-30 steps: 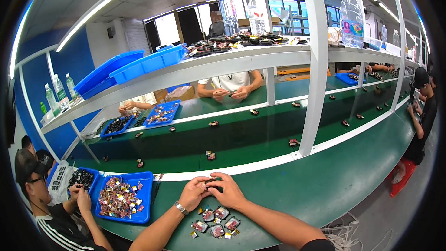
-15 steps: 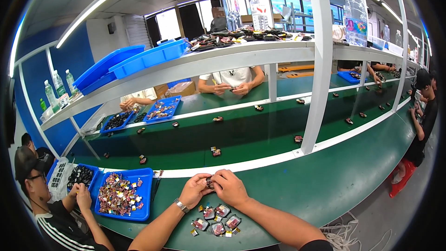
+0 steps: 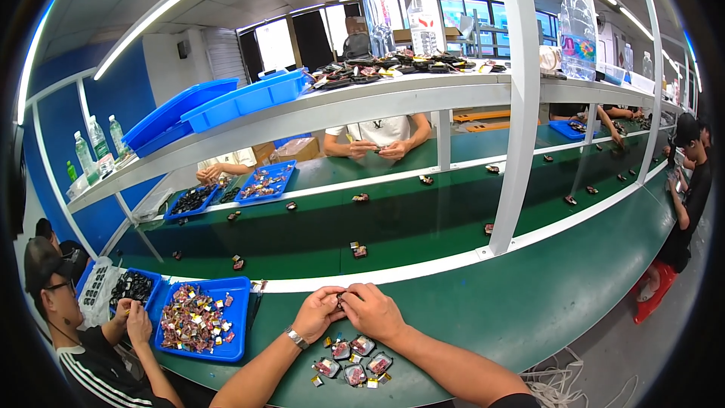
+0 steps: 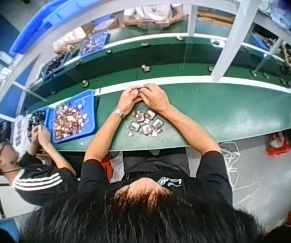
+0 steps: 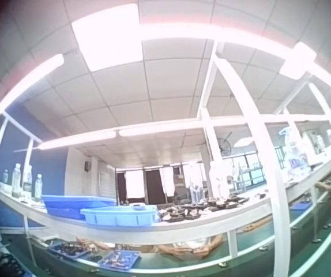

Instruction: Manually assembling small electronic parts and placing them on a conveyor belt in a factory setting.

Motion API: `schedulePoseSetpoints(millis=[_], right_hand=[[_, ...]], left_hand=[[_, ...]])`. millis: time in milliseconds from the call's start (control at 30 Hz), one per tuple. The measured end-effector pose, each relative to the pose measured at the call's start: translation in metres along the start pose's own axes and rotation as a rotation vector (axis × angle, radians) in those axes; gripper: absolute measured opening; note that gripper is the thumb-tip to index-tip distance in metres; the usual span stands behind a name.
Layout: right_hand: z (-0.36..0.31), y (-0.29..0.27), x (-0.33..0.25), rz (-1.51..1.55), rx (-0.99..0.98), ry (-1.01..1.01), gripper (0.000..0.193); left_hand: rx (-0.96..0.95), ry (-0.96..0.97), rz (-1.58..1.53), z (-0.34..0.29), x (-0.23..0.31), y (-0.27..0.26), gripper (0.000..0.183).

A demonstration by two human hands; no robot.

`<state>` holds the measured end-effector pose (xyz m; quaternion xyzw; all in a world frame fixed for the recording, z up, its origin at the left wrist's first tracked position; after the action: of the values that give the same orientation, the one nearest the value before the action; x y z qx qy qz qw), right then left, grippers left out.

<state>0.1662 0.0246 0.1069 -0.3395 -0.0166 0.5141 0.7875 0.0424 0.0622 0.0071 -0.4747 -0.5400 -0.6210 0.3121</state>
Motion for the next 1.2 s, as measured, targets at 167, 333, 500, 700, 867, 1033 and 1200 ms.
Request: schedulePoseSetpoints(millis=[167, 333, 500, 700, 867, 1033, 1200], right_hand=[[-0.001, 0.005, 0.003, -0.037, -0.018, 0.012, 0.013], [-0.003, 0.008, 0.005, -0.047, 0.003, 0.014, 0.013], [-0.002, 0.011, 0.007, -0.032, 0.008, 0.048, 0.01], [-0.004, 0.013, 0.01, -0.023, 0.0, 0.063, 0.008], [-0.002, 0.007, 0.006, -0.007, 0.013, 0.063, 0.008], [-0.002, 0.005, 0.009, 0.012, -0.002, 0.052, 0.01], [-0.002, 0.008, 0.008, -0.022, -0.018, 0.04, 0.012]], left_hand=[[0.006, -0.017, 0.008, 0.0, 0.0, 0.001, 0.026], [0.005, -0.015, 0.008, 0.0, 0.0, 0.001, 0.025], [0.008, -0.003, 0.017, 0.0, -0.002, -0.003, 0.025], [0.021, -0.004, 0.056, 0.001, -0.003, -0.003, 0.025], [0.015, 0.004, 0.04, 0.0, -0.001, -0.001, 0.024], [0.007, 0.015, 0.041, 0.0, 0.0, 0.001, 0.025], [0.006, 0.014, 0.036, 0.001, -0.002, -0.002, 0.027]])
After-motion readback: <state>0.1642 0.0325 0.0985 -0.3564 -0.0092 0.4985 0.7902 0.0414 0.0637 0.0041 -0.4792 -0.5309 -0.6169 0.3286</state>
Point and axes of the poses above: each hand's wrist, its own z-axis towards the middle knuckle, its own y-axis out of the palm, x = y × z, the point moved 9 cm from there along z, towards the middle knuckle, and after that the axes turned 2 degrees about z, right-handed, at the moved point
